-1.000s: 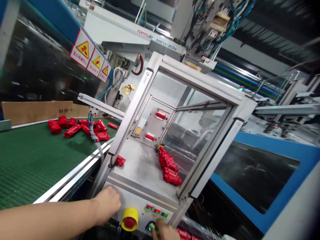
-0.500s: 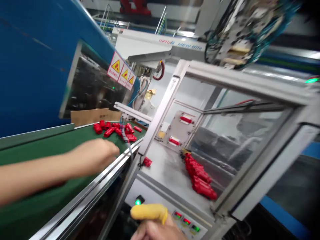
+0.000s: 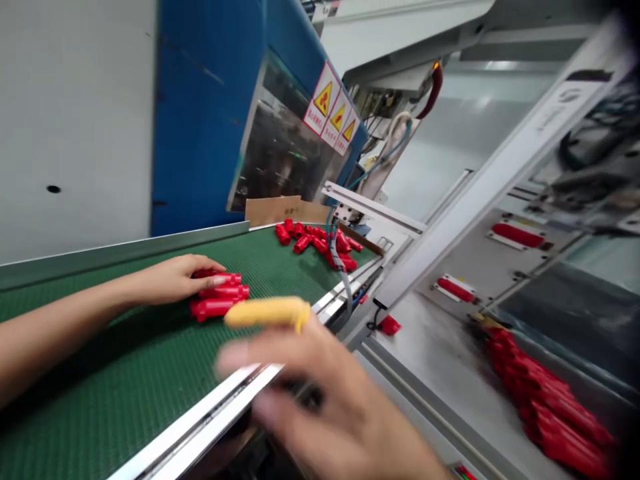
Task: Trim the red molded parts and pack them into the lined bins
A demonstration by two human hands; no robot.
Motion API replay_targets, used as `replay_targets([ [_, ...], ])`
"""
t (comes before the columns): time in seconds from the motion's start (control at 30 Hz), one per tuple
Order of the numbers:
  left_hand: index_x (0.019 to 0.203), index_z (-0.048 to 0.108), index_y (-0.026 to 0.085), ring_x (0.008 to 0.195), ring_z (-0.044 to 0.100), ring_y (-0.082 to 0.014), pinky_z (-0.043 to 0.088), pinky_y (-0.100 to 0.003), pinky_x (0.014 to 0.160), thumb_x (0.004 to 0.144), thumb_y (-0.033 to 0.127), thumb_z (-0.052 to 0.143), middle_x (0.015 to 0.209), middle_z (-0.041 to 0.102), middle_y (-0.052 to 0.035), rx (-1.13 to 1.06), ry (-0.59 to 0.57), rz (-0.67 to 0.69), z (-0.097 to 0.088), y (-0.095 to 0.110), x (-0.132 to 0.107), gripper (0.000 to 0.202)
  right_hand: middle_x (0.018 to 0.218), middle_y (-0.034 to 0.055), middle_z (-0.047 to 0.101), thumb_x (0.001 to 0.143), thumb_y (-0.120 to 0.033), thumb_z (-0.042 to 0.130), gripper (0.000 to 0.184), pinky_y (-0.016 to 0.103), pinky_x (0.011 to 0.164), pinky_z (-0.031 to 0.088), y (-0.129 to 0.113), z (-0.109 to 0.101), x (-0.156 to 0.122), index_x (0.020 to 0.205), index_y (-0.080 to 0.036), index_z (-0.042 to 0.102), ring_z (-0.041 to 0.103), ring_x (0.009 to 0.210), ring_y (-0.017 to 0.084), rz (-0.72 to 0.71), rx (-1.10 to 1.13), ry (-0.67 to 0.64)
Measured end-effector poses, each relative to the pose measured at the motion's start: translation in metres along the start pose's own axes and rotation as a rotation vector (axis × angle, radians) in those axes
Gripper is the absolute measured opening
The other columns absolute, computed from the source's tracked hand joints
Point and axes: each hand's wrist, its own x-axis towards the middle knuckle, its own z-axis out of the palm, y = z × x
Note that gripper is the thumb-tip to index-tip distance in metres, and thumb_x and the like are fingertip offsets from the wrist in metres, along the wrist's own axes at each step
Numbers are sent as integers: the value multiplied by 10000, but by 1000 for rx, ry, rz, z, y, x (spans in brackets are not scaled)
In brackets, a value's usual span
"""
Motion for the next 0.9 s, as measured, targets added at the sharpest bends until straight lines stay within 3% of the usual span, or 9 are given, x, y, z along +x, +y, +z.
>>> replay_targets([
  [0.13, 1219, 745, 207, 1117, 688, -263, 512, -332, 974, 950, 452, 495, 1209, 760, -68, -14, 21, 59, -8, -10, 9, 442, 1076, 60, 701, 895, -97, 519, 395, 302, 759, 567, 99, -6, 48, 1252, -206, 650, 697, 873, 169, 312, 63, 364],
  [0.23, 1122, 785, 206, 1041, 711, -282, 529, -360, 901, 870, 346, 557, 1114, 786, -70, -18, 39, 50, -10, -12, 13, 368, 1011, 75, 705, 876, -94, 501, 331, 285, 666, 512, 143, -16, 63, 1149, -156, 677, 669, 788, 167, 413, -40, 447],
  [0.37, 1112, 780, 207, 1032, 714, -280, 530, -361, 879, 881, 378, 562, 1112, 791, -68, -58, 106, 43, -7, -6, 17, 361, 946, 34, 706, 933, -242, 659, 104, 306, 764, 505, 112, -6, 63, 991, -204, 737, 640, 821, 172, 283, -122, 282],
  [0.43, 1132, 770, 213, 1057, 704, -256, 520, -344, 915, 904, 375, 541, 1142, 779, -58, -79, 119, 81, -3, -2, 18, 361, 1014, 41, 712, 925, -415, 757, 213, 319, 818, 506, 84, 15, 54, 1033, -231, 750, 638, 935, 207, 81, -270, -5],
  [0.5, 1130, 769, 217, 1057, 701, -241, 515, -335, 931, 919, 357, 523, 1141, 773, -52, -89, 111, 112, 2, 1, 18, 354, 1016, 63, 703, 942, -545, 720, 352, 334, 781, 511, 67, 40, 44, 1090, -228, 753, 628, 905, 225, 3, -461, -134],
  [0.6, 1203, 741, 200, 1113, 688, -254, 511, -356, 971, 962, 411, 489, 1210, 753, -75, -90, 103, 115, 4, 4, 14, 408, 958, 68, 692, 986, -575, 646, 411, 326, 774, 522, 63, 64, 35, 1099, -193, 749, 633, 883, 223, 83, -489, -216],
  [0.67, 1365, 648, 193, 1247, 628, -274, 476, -376, 1056, 953, 496, 536, 1373, 678, -97, -79, 100, 119, 4, 5, 10, 524, 944, 55, 678, 957, -575, 692, 410, 304, 777, 523, 62, 62, 34, 1077, -187, 738, 636, 907, 215, 156, -387, -261],
  [0.77, 1447, 568, 214, 1315, 564, -320, 430, -424, 1107, 842, 468, 704, 1443, 611, -108, -26, 74, 142, 5, 9, 4, 671, 1003, 47, 639, 868, -524, 819, 457, 292, 784, 522, 61, 36, 43, 1182, -211, 705, 623, 934, 206, 209, -263, -210],
  [0.9, 1256, 667, 215, 1165, 626, -325, 459, -447, 1005, 810, 332, 710, 1243, 688, -107, 43, 53, 151, 9, 11, 5, 464, 1042, 69, 589, 920, -328, 771, 312, 354, 902, 513, 89, -7, 78, 1204, -207, 729, 592, 963, 210, 236, -305, 134],
])
